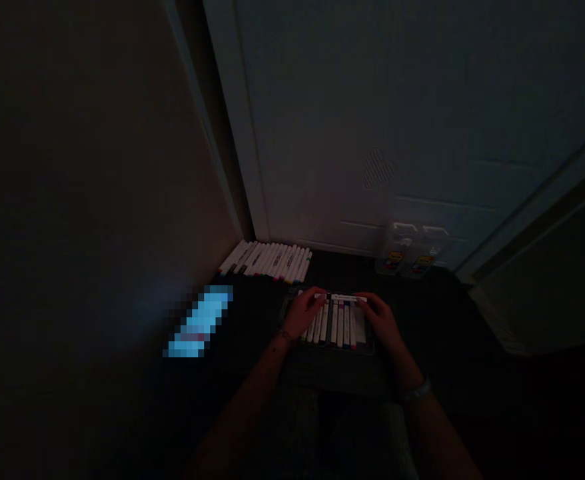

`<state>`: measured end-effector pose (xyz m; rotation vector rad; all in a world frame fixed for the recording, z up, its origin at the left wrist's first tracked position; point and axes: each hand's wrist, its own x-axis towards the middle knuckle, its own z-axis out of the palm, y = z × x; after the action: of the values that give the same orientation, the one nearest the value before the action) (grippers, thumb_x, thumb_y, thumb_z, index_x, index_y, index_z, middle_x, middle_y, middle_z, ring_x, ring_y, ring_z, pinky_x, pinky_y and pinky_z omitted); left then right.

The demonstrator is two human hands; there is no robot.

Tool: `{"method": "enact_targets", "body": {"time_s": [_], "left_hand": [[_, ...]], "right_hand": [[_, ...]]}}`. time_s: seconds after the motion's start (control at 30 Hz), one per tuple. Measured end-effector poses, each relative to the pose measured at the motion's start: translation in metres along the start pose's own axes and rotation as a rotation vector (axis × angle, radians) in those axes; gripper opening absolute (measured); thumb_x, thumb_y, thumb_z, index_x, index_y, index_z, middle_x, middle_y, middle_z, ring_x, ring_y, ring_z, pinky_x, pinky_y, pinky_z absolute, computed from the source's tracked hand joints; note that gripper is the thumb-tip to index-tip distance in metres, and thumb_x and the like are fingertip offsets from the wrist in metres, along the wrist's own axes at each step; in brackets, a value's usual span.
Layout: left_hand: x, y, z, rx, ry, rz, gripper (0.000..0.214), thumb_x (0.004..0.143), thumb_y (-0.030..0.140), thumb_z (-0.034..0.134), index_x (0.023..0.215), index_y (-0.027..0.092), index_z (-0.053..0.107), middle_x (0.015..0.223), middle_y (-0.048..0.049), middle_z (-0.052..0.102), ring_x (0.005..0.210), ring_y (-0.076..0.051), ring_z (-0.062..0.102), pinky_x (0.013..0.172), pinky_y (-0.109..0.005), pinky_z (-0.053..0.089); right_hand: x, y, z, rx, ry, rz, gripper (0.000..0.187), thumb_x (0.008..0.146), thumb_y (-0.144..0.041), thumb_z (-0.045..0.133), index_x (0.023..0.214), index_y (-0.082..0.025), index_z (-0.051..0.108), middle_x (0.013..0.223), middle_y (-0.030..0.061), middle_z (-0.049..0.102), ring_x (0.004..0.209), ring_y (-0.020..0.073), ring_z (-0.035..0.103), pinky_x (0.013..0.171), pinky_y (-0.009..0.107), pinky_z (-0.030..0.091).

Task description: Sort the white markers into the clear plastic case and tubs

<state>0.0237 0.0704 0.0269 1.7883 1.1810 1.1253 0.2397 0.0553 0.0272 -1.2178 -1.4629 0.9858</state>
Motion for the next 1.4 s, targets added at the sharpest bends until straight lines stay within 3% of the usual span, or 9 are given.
{"method": "enact_targets", "body": {"time_s": [0.47, 1.4], "left_hand": [[-0.001, -0.001, 0.000, 0.006, -0.021, 0.008, 0.024, 0.082, 0.036, 0.048, 0.097, 0.018, 0.058, 0.085, -0.0003, 0.061, 0.075, -0.013, 0.056, 0.068, -0.023, 0.044], [-0.001, 0.001, 0.000, -0.008, 0.001, -0.006, 0.026, 0.087, 0.035, 0.040, 0.097, 0.019, 0.058, 0.087, -0.0008, 0.063, 0.078, -0.014, 0.058, 0.073, -0.024, 0.044]], "right_hand": [[-0.001, -0.001, -0.001, -0.016, -0.003, 0.002, 0.032, 0.080, -0.046, 0.051, 0.100, -0.023, 0.062, 0.094, 0.0039, 0.064, 0.089, 0.0214, 0.057, 0.074, 0.032, 0.045], [-0.002, -0.004, 0.001, 0.014, 0.007, 0.020, 0.032, 0.080, -0.049, 0.051, 0.096, -0.025, 0.063, 0.100, 0.0030, 0.064, 0.095, 0.0214, 0.057, 0.081, 0.033, 0.044]]}}
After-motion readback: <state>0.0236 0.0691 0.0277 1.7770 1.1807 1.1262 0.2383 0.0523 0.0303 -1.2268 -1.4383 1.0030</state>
